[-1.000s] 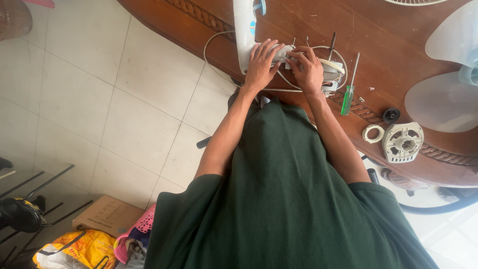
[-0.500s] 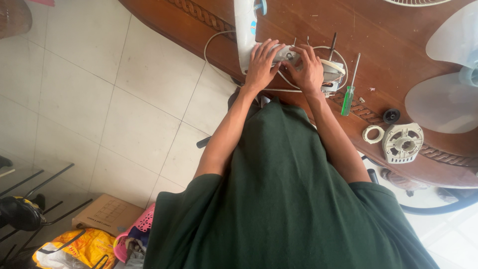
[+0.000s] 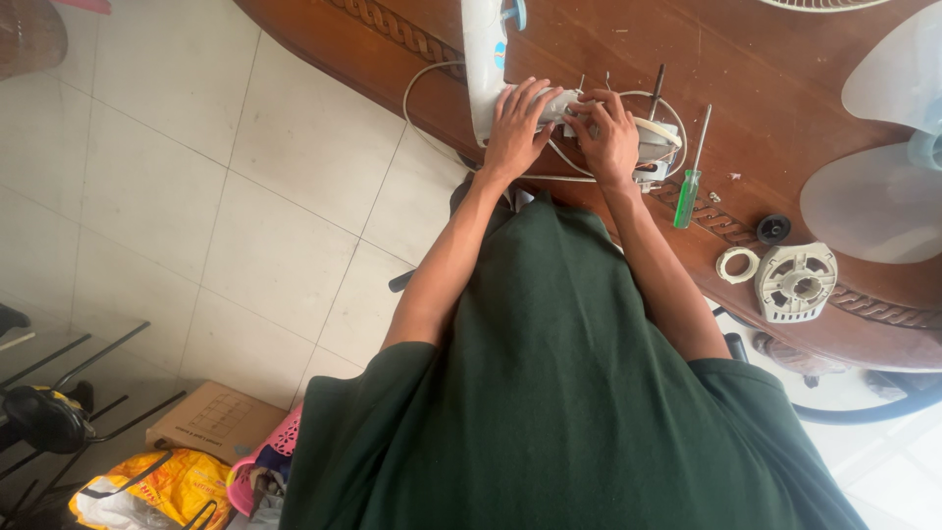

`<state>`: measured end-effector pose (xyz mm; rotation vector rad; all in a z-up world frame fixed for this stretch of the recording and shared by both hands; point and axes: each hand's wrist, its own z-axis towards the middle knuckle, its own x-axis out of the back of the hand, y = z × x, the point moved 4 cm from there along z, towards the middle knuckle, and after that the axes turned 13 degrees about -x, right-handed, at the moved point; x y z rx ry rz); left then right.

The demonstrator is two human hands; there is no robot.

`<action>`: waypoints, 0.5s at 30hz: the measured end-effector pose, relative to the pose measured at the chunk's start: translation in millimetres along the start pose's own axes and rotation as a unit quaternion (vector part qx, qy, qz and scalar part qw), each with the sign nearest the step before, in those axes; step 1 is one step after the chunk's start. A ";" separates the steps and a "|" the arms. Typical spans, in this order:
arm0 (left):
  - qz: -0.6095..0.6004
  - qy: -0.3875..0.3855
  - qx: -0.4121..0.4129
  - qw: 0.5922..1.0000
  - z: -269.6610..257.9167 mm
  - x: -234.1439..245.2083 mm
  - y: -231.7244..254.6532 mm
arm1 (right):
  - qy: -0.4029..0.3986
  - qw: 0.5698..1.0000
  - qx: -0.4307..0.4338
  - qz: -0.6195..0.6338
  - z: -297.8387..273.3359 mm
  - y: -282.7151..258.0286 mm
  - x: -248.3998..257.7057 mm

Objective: The person uses a screwdriver to remove screws from the back cover of an electric fan. They then detach the cover and set it aside, exposing the internal motor and wiring. The person continues to manipulate the fan's internal components.

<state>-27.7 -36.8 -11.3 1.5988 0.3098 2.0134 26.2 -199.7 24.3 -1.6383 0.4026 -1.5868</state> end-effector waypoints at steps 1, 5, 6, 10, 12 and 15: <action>0.002 -0.001 0.000 1.000 0.2 -0.1 -0.6 | 0.001 1.000 -0.003 0.000 0.1 0.2 -0.4; 0.002 -0.002 0.001 1.000 -0.5 -1.0 -0.6 | 0.011 1.000 -0.004 -0.006 0.7 -1.5 0.1; -0.001 -0.002 0.001 1.000 -0.9 -1.0 -0.5 | 0.009 1.000 -0.009 -0.011 1.4 -2.2 -0.3; 0.005 0.003 -0.001 1.000 -1.4 -2.1 -0.8 | -0.006 0.999 -0.031 -0.023 2.7 -3.0 0.3; 0.008 0.004 -0.004 1.000 -1.1 -2.4 -1.2 | -0.028 0.999 -0.028 -0.013 3.2 -2.7 1.3; 0.003 0.005 -0.003 1.000 -1.5 -2.3 -1.6 | -0.059 0.998 0.001 0.008 1.6 -1.5 4.2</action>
